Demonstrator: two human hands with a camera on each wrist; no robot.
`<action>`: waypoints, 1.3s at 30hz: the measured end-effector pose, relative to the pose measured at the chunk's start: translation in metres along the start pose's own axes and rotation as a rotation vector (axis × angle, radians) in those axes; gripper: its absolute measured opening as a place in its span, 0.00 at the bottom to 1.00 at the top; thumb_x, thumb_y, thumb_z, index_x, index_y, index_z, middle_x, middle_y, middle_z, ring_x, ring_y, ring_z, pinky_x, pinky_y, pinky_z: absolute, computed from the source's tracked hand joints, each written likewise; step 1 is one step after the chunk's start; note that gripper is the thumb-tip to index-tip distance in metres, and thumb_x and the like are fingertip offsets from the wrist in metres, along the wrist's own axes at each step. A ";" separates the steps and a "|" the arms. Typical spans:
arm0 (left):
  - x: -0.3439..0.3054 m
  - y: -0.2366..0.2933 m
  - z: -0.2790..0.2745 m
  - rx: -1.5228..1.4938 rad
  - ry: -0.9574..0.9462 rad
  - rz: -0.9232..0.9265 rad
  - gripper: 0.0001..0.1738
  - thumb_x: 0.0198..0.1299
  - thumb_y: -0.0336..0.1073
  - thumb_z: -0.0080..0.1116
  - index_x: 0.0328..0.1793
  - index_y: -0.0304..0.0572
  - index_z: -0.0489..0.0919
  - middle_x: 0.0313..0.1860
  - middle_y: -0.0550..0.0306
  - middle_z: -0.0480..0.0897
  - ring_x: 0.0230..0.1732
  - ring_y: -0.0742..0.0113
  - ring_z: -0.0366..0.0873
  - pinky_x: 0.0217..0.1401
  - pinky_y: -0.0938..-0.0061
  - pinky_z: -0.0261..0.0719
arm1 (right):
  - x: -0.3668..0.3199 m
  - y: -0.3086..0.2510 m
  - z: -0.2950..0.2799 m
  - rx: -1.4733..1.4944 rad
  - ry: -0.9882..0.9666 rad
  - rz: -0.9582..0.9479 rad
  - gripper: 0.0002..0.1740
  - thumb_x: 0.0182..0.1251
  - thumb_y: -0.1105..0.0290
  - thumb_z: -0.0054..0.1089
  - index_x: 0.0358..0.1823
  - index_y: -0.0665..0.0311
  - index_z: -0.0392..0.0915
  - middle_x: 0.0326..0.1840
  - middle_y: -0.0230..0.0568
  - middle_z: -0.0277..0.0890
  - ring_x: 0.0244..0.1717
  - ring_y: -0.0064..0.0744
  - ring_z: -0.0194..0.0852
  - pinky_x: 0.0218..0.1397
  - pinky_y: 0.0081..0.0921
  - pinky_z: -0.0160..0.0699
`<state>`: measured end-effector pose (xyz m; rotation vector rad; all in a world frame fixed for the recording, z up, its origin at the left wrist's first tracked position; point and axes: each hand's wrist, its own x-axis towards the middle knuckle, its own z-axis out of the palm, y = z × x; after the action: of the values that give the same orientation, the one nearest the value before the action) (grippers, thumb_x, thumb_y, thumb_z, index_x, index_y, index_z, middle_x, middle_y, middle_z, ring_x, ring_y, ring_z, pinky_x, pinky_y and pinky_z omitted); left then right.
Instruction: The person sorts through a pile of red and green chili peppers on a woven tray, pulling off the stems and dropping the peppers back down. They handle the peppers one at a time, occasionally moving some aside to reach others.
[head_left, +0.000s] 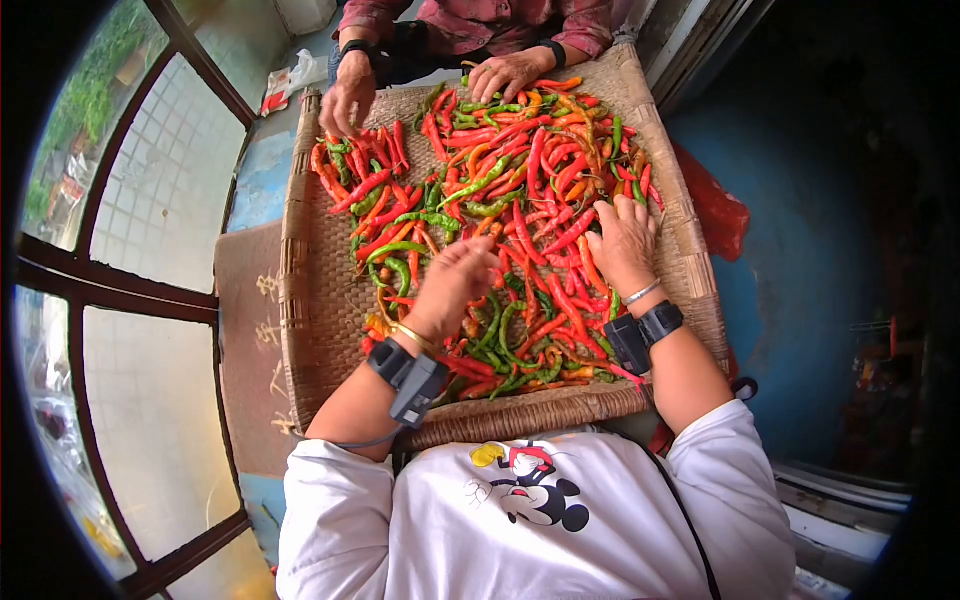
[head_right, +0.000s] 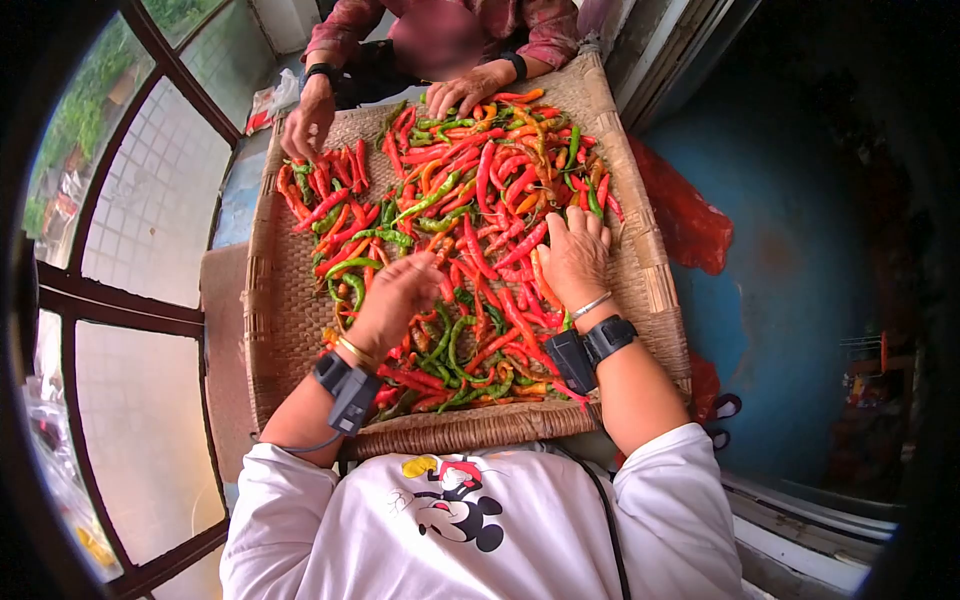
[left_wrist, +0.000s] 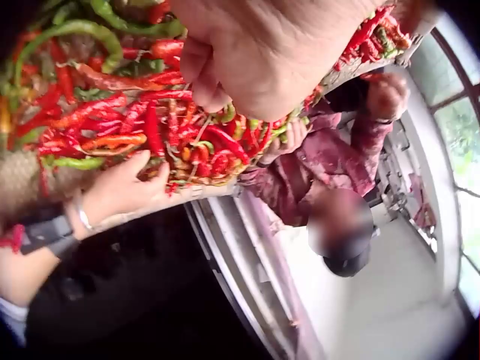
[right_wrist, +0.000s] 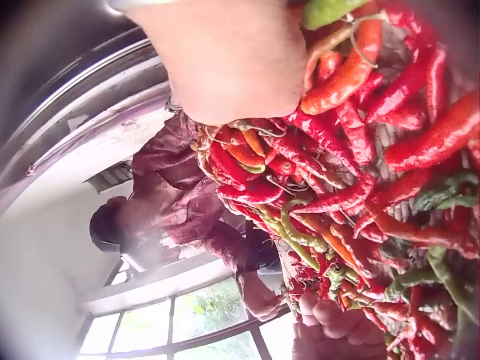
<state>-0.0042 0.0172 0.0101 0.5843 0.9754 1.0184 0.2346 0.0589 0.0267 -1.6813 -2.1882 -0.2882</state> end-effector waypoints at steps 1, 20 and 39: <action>-0.003 -0.005 0.005 0.090 0.000 -0.066 0.11 0.63 0.38 0.48 0.47 0.43 0.74 0.32 0.63 0.79 0.30 0.77 0.74 0.29 0.84 0.69 | 0.000 -0.002 -0.002 -0.029 -0.042 0.007 0.23 0.44 0.67 0.65 0.44 0.59 0.70 0.48 0.43 0.64 0.51 0.43 0.60 0.52 0.42 0.59; -0.006 -0.030 0.008 0.460 -0.214 -0.034 0.14 0.62 0.35 0.49 0.51 0.35 0.73 0.36 0.63 0.77 0.35 0.77 0.73 0.40 0.81 0.74 | 0.002 0.032 0.009 0.126 0.013 0.319 0.20 0.51 0.69 0.61 0.48 0.59 0.71 0.46 0.45 0.65 0.50 0.47 0.65 0.50 0.37 0.68; -0.006 -0.031 0.009 0.462 -0.163 -0.014 0.15 0.62 0.34 0.50 0.52 0.35 0.72 0.37 0.62 0.76 0.34 0.77 0.73 0.39 0.82 0.74 | -0.004 -0.038 -0.008 0.698 -0.091 0.142 0.13 0.48 0.78 0.55 0.38 0.62 0.74 0.26 0.40 0.71 0.28 0.38 0.71 0.33 0.32 0.72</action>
<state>0.0164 -0.0016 -0.0077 1.0239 1.0720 0.7185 0.2005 0.0426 0.0346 -1.4366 -1.8873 0.5407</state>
